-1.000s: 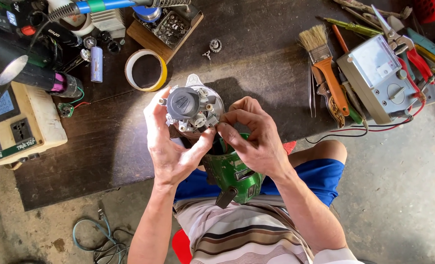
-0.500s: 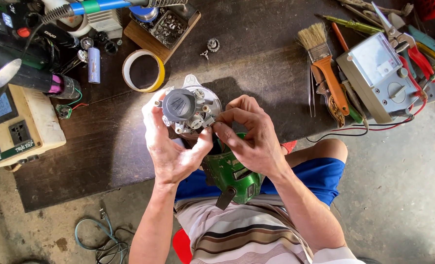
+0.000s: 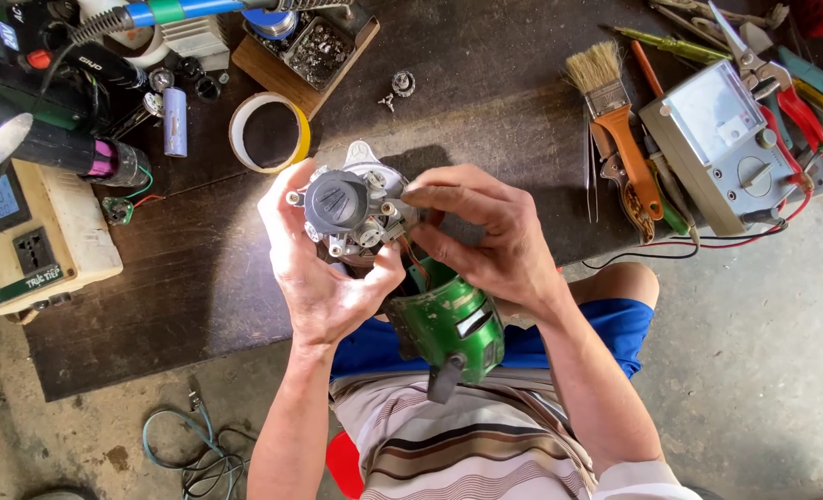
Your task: Assembling a green plastic casing onto a motor assembly on a cluttered electronics repair bench
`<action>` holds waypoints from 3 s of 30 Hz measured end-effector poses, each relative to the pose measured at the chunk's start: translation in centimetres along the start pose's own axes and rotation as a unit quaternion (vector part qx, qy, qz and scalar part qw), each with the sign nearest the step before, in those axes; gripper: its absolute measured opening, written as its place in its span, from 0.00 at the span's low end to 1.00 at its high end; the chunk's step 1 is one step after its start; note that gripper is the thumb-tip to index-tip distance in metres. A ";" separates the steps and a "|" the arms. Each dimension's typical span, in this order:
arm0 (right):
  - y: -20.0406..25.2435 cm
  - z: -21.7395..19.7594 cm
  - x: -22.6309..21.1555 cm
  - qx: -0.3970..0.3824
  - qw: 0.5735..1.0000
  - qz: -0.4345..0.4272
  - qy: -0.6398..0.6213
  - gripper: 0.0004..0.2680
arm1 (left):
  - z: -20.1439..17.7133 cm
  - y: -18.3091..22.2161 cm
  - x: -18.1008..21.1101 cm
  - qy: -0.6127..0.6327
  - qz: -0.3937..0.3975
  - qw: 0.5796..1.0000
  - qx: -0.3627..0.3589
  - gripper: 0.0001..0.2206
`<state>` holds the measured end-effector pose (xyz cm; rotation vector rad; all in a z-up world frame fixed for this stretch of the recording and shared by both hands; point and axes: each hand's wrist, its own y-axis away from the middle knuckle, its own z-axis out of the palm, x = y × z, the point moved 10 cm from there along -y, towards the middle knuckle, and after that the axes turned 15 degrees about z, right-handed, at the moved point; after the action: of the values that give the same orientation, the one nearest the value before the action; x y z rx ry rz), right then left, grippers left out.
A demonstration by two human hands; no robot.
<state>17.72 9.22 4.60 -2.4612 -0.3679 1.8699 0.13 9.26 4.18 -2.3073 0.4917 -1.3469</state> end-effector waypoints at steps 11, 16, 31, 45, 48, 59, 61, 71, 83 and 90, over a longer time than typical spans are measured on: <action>-0.1 1.0 -0.6 -0.029 0.984 -0.161 0.070 0.09 | 0.3 0.3 0.0 -0.017 0.001 1.000 0.004 0.33; -0.2 1.1 -0.6 -0.031 0.983 -0.166 0.074 0.09 | 0.0 0.2 0.5 -0.029 0.015 0.999 0.011 0.34; -0.5 1.3 -1.5 -0.042 0.981 -0.164 0.096 0.07 | 0.1 0.2 1.0 -0.040 0.017 0.999 0.018 0.35; -0.6 1.3 -2.1 -0.046 0.981 -0.159 0.106 0.07 | 0.2 1.1 1.1 -0.079 0.092 0.992 0.046 0.35; -0.7 1.1 -2.4 -0.047 0.982 -0.155 0.097 0.07 | 0.2 1.0 0.9 -0.068 0.066 0.994 0.045 0.36; -0.9 1.3 -2.4 -0.098 0.978 -0.167 0.083 0.07 | 0.2 0.5 1.2 -0.051 0.045 0.997 0.026 0.36; -0.8 1.2 -2.1 -0.087 0.977 -0.171 0.088 0.07 | 0.3 0.6 1.2 -0.054 0.055 0.997 0.024 0.36; -0.8 1.2 -1.6 -0.074 0.979 -0.178 0.074 0.07 | 0.4 0.5 1.0 -0.055 0.038 0.998 0.018 0.36; -1.4 1.5 -2.3 -0.078 0.981 -0.158 0.080 0.03 | 0.1 0.5 0.9 -0.072 0.018 0.997 0.021 0.36; -1.4 1.3 -2.6 -0.084 0.983 -0.149 0.072 0.04 | 0.2 0.3 1.4 -0.083 0.062 0.994 0.020 0.33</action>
<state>15.62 9.93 6.94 -2.4543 -0.8638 1.5919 0.92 8.33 4.90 -2.2904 0.5398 -1.0878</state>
